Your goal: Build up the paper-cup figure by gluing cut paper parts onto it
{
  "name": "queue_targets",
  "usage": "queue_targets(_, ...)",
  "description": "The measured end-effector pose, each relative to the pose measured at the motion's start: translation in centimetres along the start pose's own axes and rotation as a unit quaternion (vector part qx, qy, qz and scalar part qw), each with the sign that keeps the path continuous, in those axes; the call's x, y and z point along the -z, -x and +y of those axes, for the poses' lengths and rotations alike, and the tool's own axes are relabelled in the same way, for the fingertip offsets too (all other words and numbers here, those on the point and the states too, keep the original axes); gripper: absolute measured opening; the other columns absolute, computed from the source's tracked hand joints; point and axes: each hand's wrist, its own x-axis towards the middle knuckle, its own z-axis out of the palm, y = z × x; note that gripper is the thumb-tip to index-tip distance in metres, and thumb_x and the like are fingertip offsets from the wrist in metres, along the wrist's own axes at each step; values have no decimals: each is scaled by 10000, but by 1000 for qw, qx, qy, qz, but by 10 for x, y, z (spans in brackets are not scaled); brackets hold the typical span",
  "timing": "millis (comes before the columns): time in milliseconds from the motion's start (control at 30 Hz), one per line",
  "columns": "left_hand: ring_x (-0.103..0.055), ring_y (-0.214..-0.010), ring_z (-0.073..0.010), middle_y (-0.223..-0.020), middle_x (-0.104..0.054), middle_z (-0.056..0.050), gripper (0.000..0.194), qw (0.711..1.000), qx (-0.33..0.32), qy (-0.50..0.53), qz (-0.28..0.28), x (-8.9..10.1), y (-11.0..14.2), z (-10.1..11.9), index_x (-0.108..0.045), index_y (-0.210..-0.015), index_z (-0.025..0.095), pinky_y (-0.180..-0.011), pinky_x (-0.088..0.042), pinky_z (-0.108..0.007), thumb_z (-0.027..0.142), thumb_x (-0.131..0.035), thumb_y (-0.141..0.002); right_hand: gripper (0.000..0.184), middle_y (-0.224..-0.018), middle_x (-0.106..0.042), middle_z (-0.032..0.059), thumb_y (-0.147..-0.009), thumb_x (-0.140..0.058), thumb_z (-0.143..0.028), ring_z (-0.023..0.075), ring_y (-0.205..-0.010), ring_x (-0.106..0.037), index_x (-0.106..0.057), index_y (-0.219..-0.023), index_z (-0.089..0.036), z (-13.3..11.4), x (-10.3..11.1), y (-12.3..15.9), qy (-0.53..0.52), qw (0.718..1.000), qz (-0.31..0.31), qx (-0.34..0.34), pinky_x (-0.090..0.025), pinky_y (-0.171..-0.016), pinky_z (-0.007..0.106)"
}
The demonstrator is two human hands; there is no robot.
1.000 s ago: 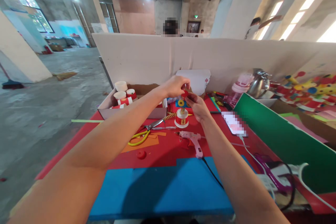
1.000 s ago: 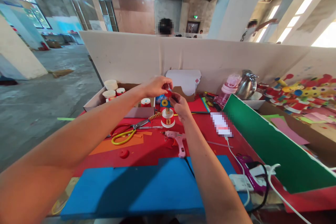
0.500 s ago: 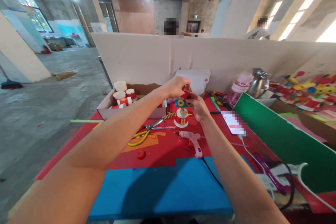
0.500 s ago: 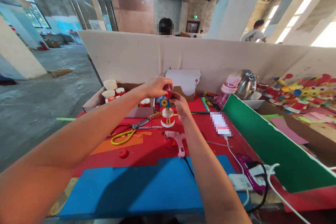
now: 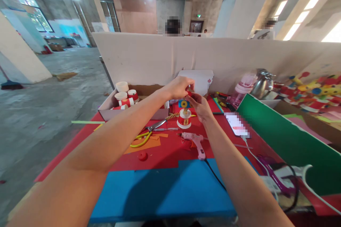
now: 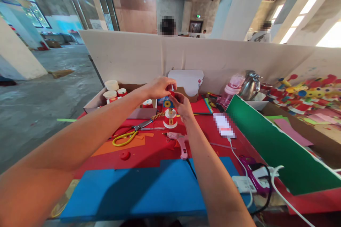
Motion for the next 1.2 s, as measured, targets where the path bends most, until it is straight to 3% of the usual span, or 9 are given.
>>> queue_targets(333,-539,-658,-131,-719,-634,-33,288,1000,1,2,6,-1,0,-2,-675,-919,141,-637,-378,-264,94,-540,-670,392,-751,-664,-11,-582,-783,-481,139,-720,-591,-665,-835,-206,0,1,1,4,1000,5,-5,-463,-696,282)
queue_targets(1200,-525,-622,-107,-710,-634,-20,281,1000,0,20,10,-1,-1,-3,-665,-908,147,-613,-377,-246,92,-548,-658,393,-705,-651,-17,-562,-784,-487,136,-686,-563,-658,-807,-206,0,0,1,15,1000,11,5,-431,-659,274)
